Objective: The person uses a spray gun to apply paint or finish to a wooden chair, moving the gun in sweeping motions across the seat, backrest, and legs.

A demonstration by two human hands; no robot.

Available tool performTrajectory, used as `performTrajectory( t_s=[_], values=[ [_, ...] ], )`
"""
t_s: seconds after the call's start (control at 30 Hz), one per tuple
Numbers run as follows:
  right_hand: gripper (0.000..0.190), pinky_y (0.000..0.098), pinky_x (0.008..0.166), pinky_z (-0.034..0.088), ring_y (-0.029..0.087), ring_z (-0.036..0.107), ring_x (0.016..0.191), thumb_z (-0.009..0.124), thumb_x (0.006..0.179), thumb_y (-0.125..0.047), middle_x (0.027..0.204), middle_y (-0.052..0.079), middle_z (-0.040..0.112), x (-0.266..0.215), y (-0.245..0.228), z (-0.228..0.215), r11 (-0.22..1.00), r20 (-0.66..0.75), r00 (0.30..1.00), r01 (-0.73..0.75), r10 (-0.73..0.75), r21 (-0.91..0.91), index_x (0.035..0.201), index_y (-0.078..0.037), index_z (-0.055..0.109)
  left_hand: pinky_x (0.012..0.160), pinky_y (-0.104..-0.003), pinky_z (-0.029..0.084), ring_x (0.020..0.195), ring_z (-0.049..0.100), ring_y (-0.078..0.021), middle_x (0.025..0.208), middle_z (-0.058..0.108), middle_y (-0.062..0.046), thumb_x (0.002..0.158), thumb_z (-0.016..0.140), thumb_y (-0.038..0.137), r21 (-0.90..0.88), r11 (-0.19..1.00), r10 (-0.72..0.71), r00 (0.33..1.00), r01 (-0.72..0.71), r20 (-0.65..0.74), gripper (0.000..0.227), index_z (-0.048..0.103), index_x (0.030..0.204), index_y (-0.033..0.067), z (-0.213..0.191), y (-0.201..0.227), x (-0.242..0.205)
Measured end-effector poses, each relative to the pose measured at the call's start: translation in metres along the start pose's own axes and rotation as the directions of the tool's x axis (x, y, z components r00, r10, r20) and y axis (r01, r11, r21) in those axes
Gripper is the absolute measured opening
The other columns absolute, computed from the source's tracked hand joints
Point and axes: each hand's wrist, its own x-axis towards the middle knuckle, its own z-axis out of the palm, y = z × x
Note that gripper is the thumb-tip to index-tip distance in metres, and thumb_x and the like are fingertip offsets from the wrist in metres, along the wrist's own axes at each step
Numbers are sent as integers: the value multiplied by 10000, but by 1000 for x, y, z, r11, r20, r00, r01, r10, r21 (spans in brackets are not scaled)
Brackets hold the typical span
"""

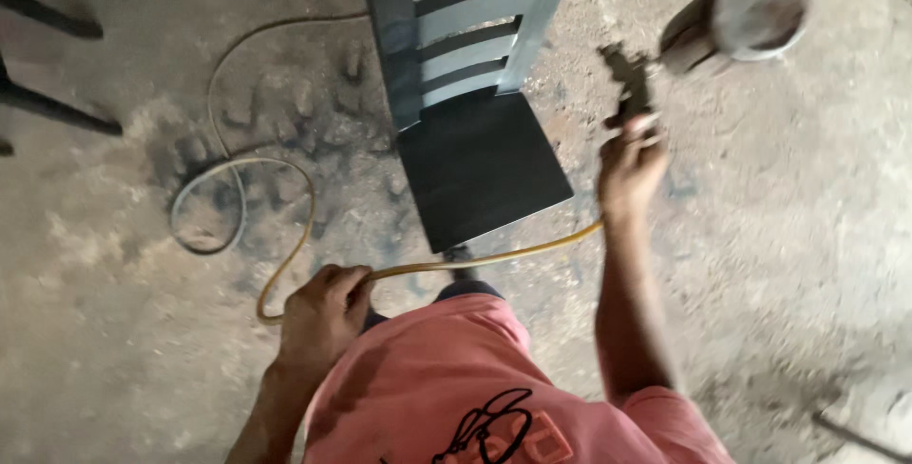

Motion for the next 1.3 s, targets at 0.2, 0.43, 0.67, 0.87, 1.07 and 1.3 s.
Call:
performTrajectory(
  t_s=[0.2,0.43,0.67,0.87,1.07,1.3],
  values=[
    [531,226,526,243,21,361,587,474,1124,-504,688,-71,424,25,13,-20,996,169,984,61,-50,-65,1137,6,620,552,-381,558,616,687,-261,826,687,-104,886,738,181,125,991,-45,996,54,-73,170,750,1035,99,74,51,8],
    [656,272,617,394,88,493,699,385,1169,-601,916,25,595,56,24,-33,861,228,868,481,-440,-169,1228,17,598,541,-396,559,615,679,-281,832,684,-115,877,732,173,176,983,-35,993,55,-113,176,725,1029,87,106,86,19],
    [588,335,553,433,134,555,637,420,1120,-577,751,44,566,62,81,-44,888,291,905,386,-311,-250,1123,-4,548,547,-399,562,611,677,-292,789,676,-106,878,725,164,186,975,-106,992,118,-75,116,738,968,92,125,104,27],
    [573,364,612,444,181,549,702,456,1149,-556,787,64,554,62,76,-50,869,326,891,409,-316,-277,1167,6,568,527,-393,559,580,672,-264,770,674,-103,896,716,162,188,976,-107,994,112,-38,100,738,961,87,129,111,32],
    [596,355,622,444,178,565,709,428,1135,-584,800,71,561,75,55,-57,864,307,886,429,-347,-262,1157,-2,554,496,-373,552,549,664,-244,751,675,-105,883,724,159,205,972,-104,993,113,-54,133,743,986,77,128,119,38],
    [613,316,559,443,124,547,669,347,1164,-607,860,53,588,85,60,-60,810,288,809,567,-512,-153,1172,-27,543,461,-340,548,519,661,-215,758,687,-117,897,720,148,177,980,-85,994,96,-71,152,740,1008,46,128,126,41]
  ],
)
